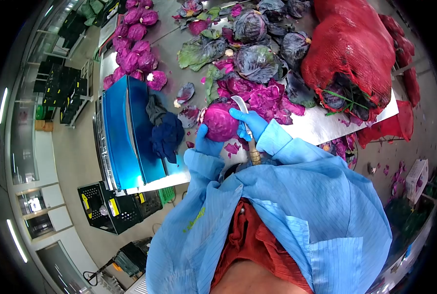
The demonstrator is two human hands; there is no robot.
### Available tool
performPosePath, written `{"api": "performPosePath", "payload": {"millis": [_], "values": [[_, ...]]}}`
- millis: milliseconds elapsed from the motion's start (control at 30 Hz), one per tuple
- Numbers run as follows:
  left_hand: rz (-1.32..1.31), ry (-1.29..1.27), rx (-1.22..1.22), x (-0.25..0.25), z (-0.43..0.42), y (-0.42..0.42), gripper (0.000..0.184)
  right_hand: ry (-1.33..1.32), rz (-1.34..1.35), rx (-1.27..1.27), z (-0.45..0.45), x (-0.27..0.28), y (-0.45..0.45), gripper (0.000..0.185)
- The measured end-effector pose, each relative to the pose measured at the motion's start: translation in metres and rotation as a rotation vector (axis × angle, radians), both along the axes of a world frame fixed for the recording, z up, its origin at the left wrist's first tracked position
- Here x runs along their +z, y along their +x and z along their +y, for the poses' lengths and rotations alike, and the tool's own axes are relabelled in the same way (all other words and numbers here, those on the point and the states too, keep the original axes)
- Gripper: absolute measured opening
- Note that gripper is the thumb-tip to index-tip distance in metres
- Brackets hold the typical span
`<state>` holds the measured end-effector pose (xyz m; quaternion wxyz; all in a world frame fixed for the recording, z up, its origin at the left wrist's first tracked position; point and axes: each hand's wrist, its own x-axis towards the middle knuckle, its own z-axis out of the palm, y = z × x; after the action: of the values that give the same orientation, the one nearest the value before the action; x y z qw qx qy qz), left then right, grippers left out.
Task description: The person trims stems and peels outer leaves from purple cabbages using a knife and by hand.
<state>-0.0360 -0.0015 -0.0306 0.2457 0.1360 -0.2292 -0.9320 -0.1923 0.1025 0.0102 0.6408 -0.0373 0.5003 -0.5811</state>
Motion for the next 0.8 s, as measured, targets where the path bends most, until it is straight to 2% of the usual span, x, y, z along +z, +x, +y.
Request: {"api": "performPosePath", "payload": {"millis": [67,233,500,600,800], "values": [[0.004,0.134,0.023,0.002,-0.002,-0.003,0.07,-0.024,0.059,0.029,-0.001,0.007,0.0,0.047],[0.045,0.225,-0.001,0.012,-0.002,-0.008,0.079,-0.022,0.208,0.067,0.001,0.009,-0.007,0.052],[-0.04,0.336,0.017,0.019,-0.007,-0.007,0.081,-0.073,0.25,0.024,0.01,0.011,-0.011,0.038],[0.046,0.398,-0.015,0.016,-0.009,-0.007,0.08,-0.108,0.265,0.022,0.013,0.019,-0.009,0.035],[-0.018,0.13,0.064,0.01,-0.008,-0.007,0.071,-0.139,0.23,-0.001,0.022,-0.001,-0.004,0.036]]}}
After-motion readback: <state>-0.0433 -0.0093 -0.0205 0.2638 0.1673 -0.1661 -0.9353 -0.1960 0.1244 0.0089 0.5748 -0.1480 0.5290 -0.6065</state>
